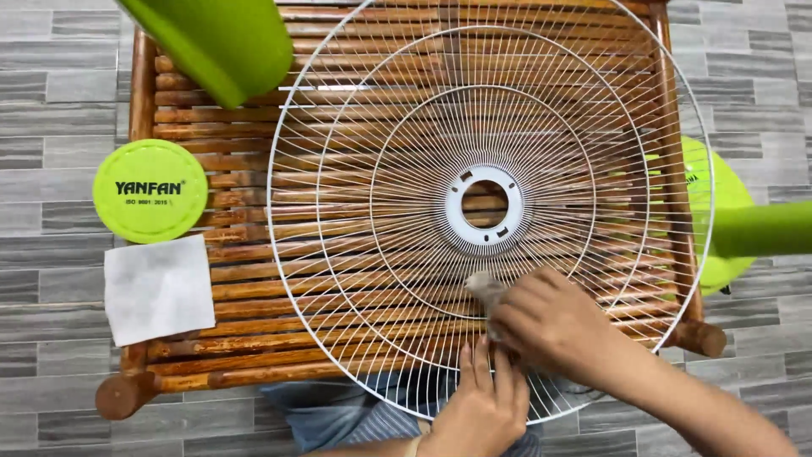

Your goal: Cleaning a metal fan grill using a cloth by wiping its individual wires.

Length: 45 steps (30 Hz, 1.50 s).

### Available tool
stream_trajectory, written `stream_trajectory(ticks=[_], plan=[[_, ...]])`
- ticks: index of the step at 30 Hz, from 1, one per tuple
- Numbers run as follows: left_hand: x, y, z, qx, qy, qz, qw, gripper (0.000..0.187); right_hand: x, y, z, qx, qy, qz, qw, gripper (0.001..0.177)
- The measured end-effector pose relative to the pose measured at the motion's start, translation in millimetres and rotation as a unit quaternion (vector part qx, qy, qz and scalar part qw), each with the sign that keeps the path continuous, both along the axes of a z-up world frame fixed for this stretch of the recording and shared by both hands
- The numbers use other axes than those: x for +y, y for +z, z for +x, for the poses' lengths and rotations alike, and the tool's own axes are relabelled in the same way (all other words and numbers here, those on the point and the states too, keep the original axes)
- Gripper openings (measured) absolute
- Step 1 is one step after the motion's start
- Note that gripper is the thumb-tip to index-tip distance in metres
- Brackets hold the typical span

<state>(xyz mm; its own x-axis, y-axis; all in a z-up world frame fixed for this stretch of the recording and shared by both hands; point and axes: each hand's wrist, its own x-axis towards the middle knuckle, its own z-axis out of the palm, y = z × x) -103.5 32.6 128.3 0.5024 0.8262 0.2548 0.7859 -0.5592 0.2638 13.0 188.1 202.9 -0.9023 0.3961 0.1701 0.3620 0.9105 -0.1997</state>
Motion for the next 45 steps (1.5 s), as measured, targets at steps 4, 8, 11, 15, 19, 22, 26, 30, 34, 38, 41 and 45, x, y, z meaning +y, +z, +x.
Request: stream_trajectory(ticks=[4, 8, 11, 15, 19, 22, 26, 30, 34, 38, 41, 45], plan=[[2.2, 6.9, -2.7, 0.007, -0.001, -0.014, 1.0, 0.032, -6.2, -10.9, -14.2, -0.068, 0.035, 0.001, 0.997, 0.025], [2.5, 7.4, -3.8, 0.015, 0.005, -0.003, 1.0, 0.025, -10.3, -20.0, -18.1, -0.067, 0.012, -0.028, 0.997, 0.018], [1.0, 8.7, -2.7, 0.016, 0.003, -0.014, 1.0, 0.026, -11.0, -21.7, -16.8, -0.082, 0.001, -0.013, 0.997, 0.02], [0.6, 11.0, -3.2, 0.011, 0.015, -0.018, 1.0, 0.031, -8.8, -14.4, -14.7, -0.118, -0.009, 0.014, 0.993, 0.031], [-0.1, 9.6, -1.7, 0.008, 0.019, -0.016, 1.0, 0.031, -8.6, -18.0, -10.1, -0.106, -0.008, 0.003, 0.994, 0.016], [0.3, 9.9, -3.6, 0.007, 0.007, -0.024, 1.0, 0.036, -6.5, -20.9, -4.5, -0.105, -0.02, 0.009, 0.994, 0.015], [1.1, 8.0, -2.2, 0.011, 0.006, -0.029, 1.0, 0.038, -1.8, -22.4, 3.8, -0.132, -0.018, 0.001, 0.991, 0.026], [0.6, 7.1, -1.0, 0.008, 0.005, -0.04, 0.999, 0.04, -2.4, -26.7, 10.6, -0.13, -0.038, -0.003, 0.991, 0.022], [2.3, 8.3, -2.7, 0.016, 0.004, -0.029, 0.999, 0.041, 3.1, -24.3, 18.2, -0.134, -0.044, -0.015, 0.99, 0.015], [2.7, 7.3, -2.5, 0.026, -0.011, -0.033, 0.999, 0.044, 6.6, -23.8, 30.0, -0.158, -0.054, -0.008, 0.986, 0.018], [1.8, 4.4, -1.4, 0.031, -0.013, -0.03, 0.999, 0.045, 11.1, -21.7, 40.5, -0.166, -0.071, -0.008, 0.984, 0.018], [0.6, 2.1, -0.9, 0.039, -0.02, -0.033, 0.998, 0.048, 16.9, -19.2, 50.4, -0.19, -0.094, -0.038, 0.977, 0.018]])
